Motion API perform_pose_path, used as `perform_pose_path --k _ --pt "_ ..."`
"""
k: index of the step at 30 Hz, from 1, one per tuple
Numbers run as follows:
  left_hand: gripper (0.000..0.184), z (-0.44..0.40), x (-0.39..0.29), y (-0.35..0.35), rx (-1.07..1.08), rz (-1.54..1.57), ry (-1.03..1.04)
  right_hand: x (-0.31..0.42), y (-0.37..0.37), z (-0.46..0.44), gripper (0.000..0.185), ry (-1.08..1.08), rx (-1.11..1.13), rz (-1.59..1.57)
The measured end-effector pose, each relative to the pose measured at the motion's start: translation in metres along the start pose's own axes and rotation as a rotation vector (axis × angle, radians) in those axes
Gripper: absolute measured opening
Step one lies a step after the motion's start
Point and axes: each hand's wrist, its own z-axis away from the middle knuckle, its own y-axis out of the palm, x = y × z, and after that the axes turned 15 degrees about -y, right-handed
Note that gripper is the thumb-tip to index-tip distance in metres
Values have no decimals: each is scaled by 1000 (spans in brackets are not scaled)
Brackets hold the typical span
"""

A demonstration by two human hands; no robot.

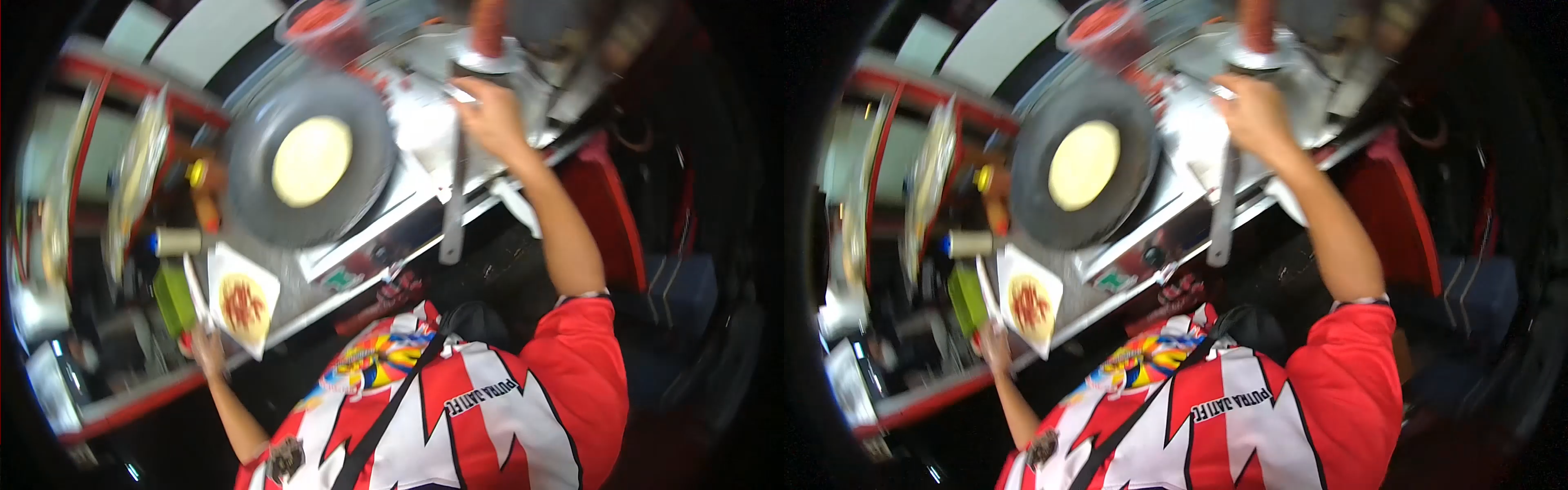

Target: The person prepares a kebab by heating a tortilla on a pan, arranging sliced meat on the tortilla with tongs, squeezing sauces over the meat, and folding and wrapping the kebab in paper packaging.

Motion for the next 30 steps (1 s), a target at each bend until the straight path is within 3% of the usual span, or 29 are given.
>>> perform_pose_path --k 2,3,5,6,9,10,12,16,17,18,21,25,30 --pt "45 2 9 13 -41 227 -112 39 -16 -1 36 -170 35 66" --pt "43 -1 20 14 37 294 -100 63 -17 -2 34 -137 67 -45" --pt "43 0 12 13 -84 210 100 118 -10 0 32 -206 125 -111" --pt "47 0 11 23 -52 233 79 136 -2 5 32 -245 144 -121" --pt "57 4 -26 40 103 284 106 213 51 33 34 -319 279 -236" --pt "62 -7 -14 34 177 348 131 272 74 41 33 -245 399 -250" --pt "67 -17 7 77 164 350 238 318 131 66 32 -231 506 -260" --pt "73 -26 35 83 134 414 274 362 249 117 34 -272 662 -184" --pt "73 -22 32 72 153 243 314 354 276 134 35 -282 650 -196" --pt "73 -24 39 77 154 298 320 355 291 142 36 -337 704 -113" --pt "72 -34 62 79 122 456 338 372 294 153 37 -305 742 -21" --pt "69 -43 50 73 209 284 460 391 278 163 41 -272 763 20" --pt "71 -57 46 79 225 364 475 396 247 145 45 -271 707 1"
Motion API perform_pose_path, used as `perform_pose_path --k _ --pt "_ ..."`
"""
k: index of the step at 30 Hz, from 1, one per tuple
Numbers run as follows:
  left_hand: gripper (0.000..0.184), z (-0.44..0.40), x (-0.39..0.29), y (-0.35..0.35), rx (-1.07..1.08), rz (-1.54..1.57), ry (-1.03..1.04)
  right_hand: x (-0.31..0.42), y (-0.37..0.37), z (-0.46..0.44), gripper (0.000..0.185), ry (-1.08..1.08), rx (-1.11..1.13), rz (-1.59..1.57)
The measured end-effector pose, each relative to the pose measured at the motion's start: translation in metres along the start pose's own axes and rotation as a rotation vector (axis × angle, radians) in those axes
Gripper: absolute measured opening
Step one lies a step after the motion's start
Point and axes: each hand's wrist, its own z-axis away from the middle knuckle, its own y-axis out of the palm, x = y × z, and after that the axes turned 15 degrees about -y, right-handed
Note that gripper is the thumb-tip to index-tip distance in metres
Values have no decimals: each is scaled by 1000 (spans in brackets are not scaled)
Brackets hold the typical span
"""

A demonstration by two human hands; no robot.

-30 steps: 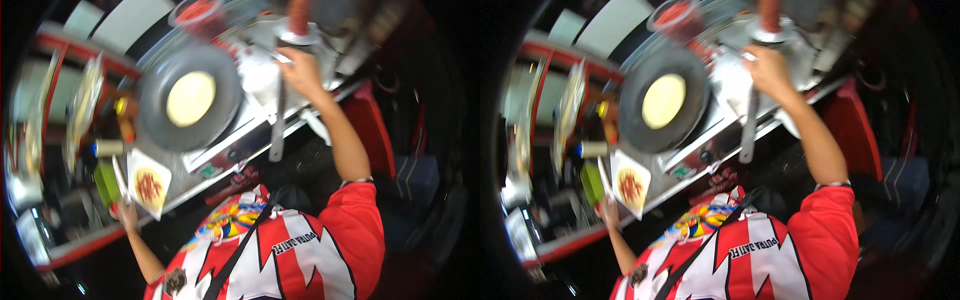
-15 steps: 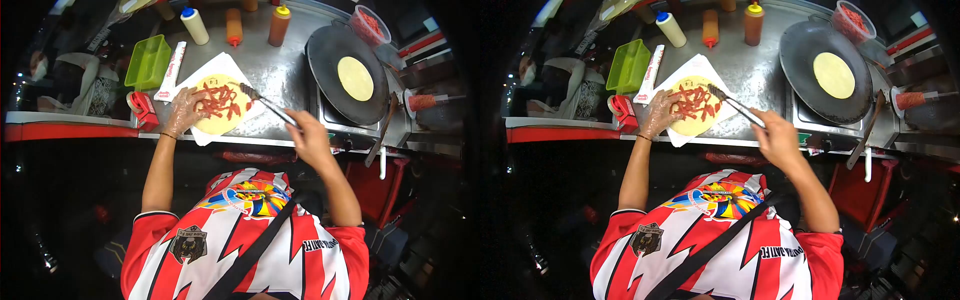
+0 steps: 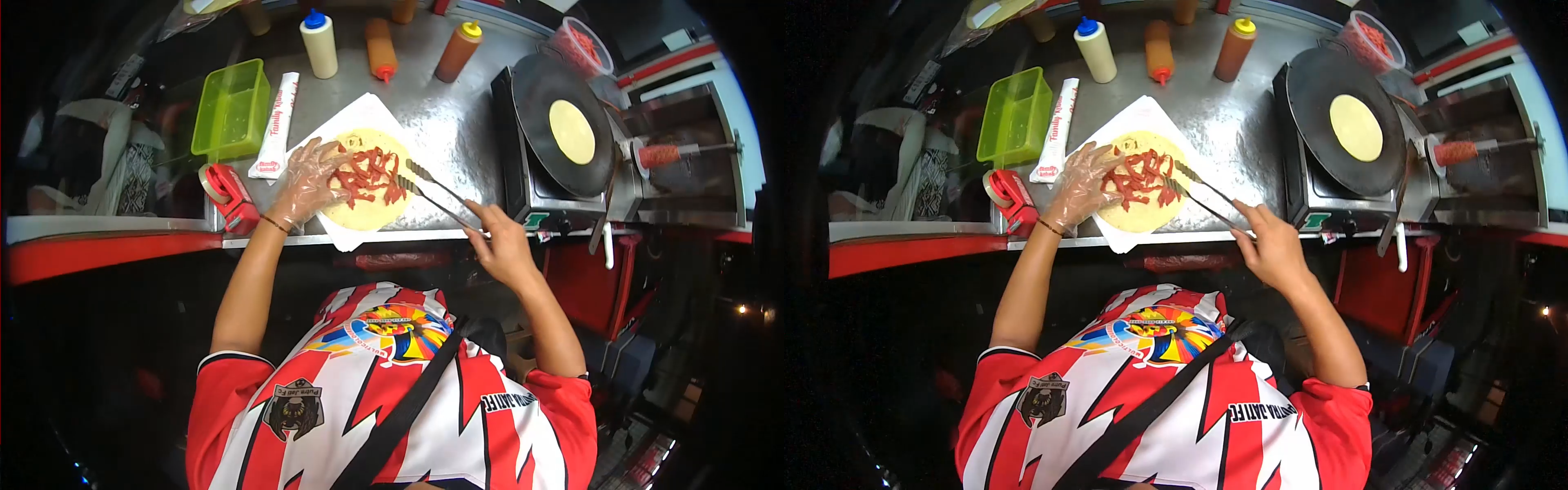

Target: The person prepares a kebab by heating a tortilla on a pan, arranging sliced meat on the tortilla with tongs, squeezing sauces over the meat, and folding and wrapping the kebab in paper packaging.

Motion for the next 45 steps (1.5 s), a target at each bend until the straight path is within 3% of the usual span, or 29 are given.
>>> perform_pose_path --k 2,4,6,10,12,14,17,21,24,26,28,30,32,37,40,45 --pt "69 -3 -7 1 110 -127 27 3 -22 8 46 40 -25 57" --pt "61 -4 -8 -7 55 -15 73 -5 -51 23 47 71 -156 97" --pt "55 -10 -14 -9 -81 157 130 -22 -91 42 50 123 -340 191" --pt "39 -6 -38 -7 28 -37 129 -103 -168 92 42 204 -717 392" --pt "36 -1 -34 -9 -45 32 106 -143 -195 121 42 437 -793 370" --pt "33 5 -41 -18 -118 142 65 -195 -211 148 49 587 -751 380" --pt "30 15 -70 -36 -225 294 -32 -304 -223 181 47 553 -682 330" --pt "27 7 -108 -41 -229 417 -363 -373 -213 151 45 599 -507 218" --pt "28 -9 -147 -33 -245 442 -320 -416 -208 137 42 562 -470 229" --pt "31 -11 -194 -39 -225 346 -225 -425 -205 132 41 538 -441 161" --pt "33 -18 -202 -49 -162 82 -146 -423 -200 128 39 496 -400 136" --pt "32 -19 -201 -46 -190 93 -154 -425 -185 124 37 396 -364 155" --pt "32 -24 -198 -47 -193 19 -135 -424 -170 125 17 236 -511 278" --pt "31 -29 -216 -46 -177 -21 -118 -424 -206 150 23 308 -441 209" --pt "30 -29 -216 -47 -187 -25 -156 -418 -224 159 22 258 -587 219" --pt "30 -23 -203 -37 -194 0 -147 -422 -223 139 26 314 -460 225"
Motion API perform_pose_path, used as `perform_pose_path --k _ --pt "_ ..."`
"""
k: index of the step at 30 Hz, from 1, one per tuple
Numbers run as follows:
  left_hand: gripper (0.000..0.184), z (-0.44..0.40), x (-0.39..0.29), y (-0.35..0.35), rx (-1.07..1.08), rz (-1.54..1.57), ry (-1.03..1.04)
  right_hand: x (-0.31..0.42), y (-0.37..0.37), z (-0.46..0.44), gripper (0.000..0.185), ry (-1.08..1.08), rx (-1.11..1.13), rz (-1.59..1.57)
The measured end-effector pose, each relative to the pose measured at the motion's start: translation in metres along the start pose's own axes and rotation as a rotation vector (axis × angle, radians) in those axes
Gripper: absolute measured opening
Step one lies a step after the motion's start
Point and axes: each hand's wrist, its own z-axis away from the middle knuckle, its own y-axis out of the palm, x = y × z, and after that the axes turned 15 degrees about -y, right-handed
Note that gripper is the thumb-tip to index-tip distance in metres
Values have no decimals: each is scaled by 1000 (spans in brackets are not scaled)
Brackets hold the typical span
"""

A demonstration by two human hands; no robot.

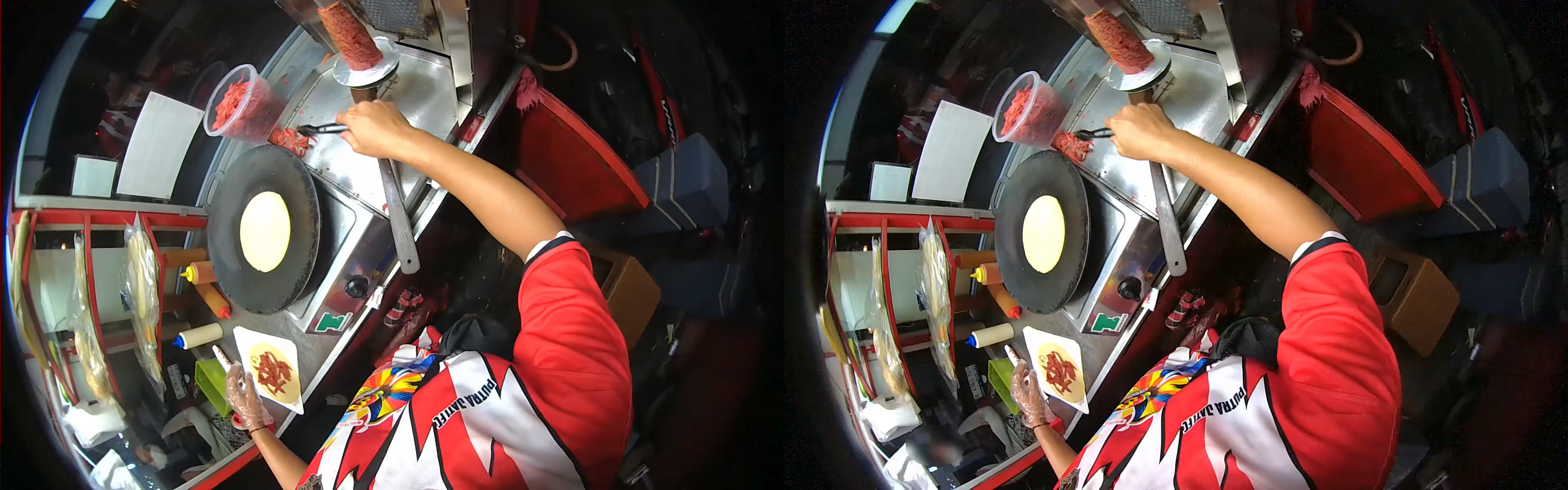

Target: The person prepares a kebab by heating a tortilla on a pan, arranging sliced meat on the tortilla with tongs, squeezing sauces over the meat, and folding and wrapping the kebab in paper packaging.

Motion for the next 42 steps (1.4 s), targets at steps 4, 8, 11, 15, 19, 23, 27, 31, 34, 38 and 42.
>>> perform_pose_path --k 4,8,11,15,19,23,27,31,34,38,42 --pt "34 22 20 3 -26 76 -88 -4 43 0 24 -72 23 62" --pt "35 42 64 1 -57 87 -107 2 21 1 24 -30 -57 52" --pt "33 50 93 1 -49 151 -179 7 -5 0 25 -44 -146 80" --pt "33 51 110 4 -95 76 -100 7 -18 -7 31 -57 -181 135" --pt "35 52 95 -3 -46 69 -98 5 -22 -13 32 -52 -205 180" --pt "33 59 123 3 -81 99 -80 8 -31 -16 31 -42 -119 209" --pt "35 69 136 2 -67 39 -90 24 -45 -18 31 10 -108 209" --pt "42 78 131 -7 51 330 -345 56 -65 -17 35 -95 -188 108" --pt "41 87 170 1 -13 221 -419 136 -84 -15 37 -215 -182 11" --pt "34 71 205 27 -225 129 -126 250 -62 -3 29 -354 -124 -149" --pt "38 42 177 49 -142 126 -41 366 1 23 31 -420 37 -319"
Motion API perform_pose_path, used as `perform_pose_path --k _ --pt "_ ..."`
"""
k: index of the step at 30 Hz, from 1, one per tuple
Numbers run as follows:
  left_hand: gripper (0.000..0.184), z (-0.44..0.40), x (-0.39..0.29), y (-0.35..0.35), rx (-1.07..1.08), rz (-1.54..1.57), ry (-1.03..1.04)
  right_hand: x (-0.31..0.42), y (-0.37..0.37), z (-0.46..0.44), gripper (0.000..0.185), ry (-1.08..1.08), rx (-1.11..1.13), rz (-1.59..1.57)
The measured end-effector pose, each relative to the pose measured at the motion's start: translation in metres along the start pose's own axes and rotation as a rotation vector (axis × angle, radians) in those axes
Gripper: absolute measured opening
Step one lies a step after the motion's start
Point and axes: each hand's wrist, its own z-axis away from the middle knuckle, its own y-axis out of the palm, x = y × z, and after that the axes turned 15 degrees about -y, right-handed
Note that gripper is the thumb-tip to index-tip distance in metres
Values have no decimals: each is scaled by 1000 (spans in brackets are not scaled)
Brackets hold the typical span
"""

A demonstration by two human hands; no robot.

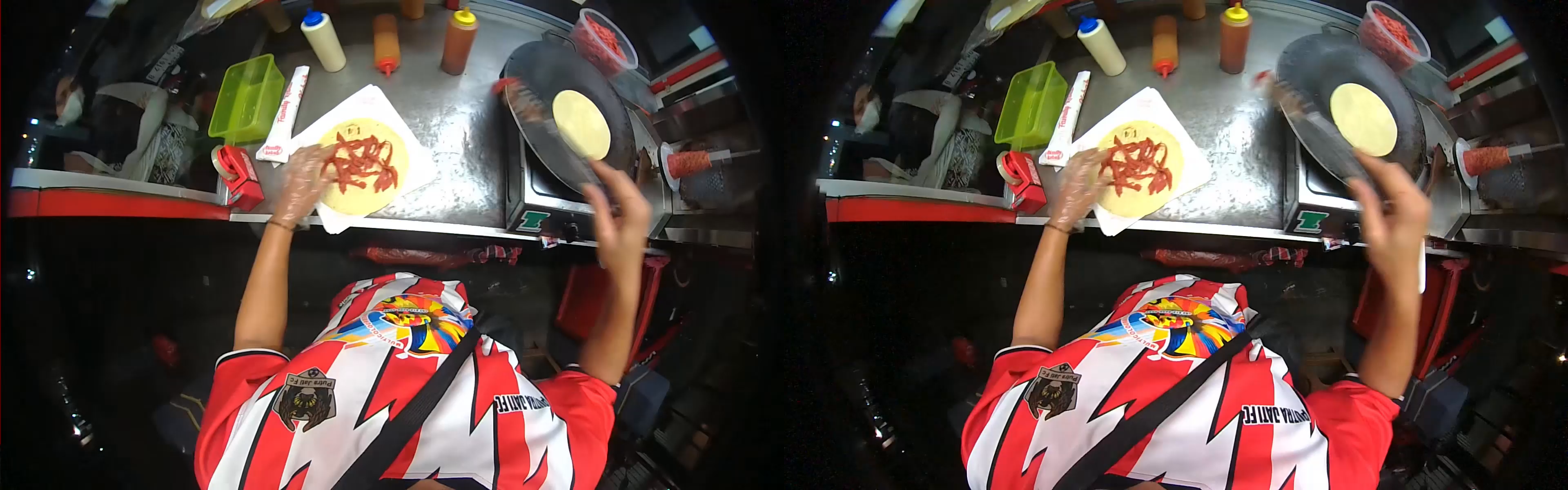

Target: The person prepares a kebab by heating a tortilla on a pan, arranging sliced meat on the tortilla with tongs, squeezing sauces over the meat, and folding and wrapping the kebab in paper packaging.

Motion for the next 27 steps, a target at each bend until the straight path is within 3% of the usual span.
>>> perform_pose_path --k 1,3,6,7,10,12,16,19,21,22,25,27 --pt "40 1 7 9 12 -48 43 23 27 -4 31 128 58 -51" --pt "43 -6 21 20 30 -149 136 34 86 -2 31 145 116 -157" --pt "46 -16 30 9 54 40 139 35 171 26 32 171 286 -204" --pt "46 -17 34 7 83 117 138 40 183 30 35 179 407 -183" --pt "46 -21 27 -3 109 174 170 49 191 34 43 119 451 -43" --pt "48 -28 21 0 198 234 182 54 179 31 46 97 408 -38" --pt "55 -33 1 5 254 15 233 56 146 26 49 158 464 69" --pt "74 -43 -21 22 214 156 187 38 81 28 53 143 212 266" --pt "84 -45 -35 32 190 147 288 18 26 36 56 91 117 492" --pt "82 -41 -40 39 169 -86 311 5 0 46 56 121 117 598" --pt "75 -51 -78 4 448 -159 206 -29 -73 77 51 62 140 826" --pt "65 -42 -83 -10 373 -86 153 -62 -109 102 51 8 229 918"
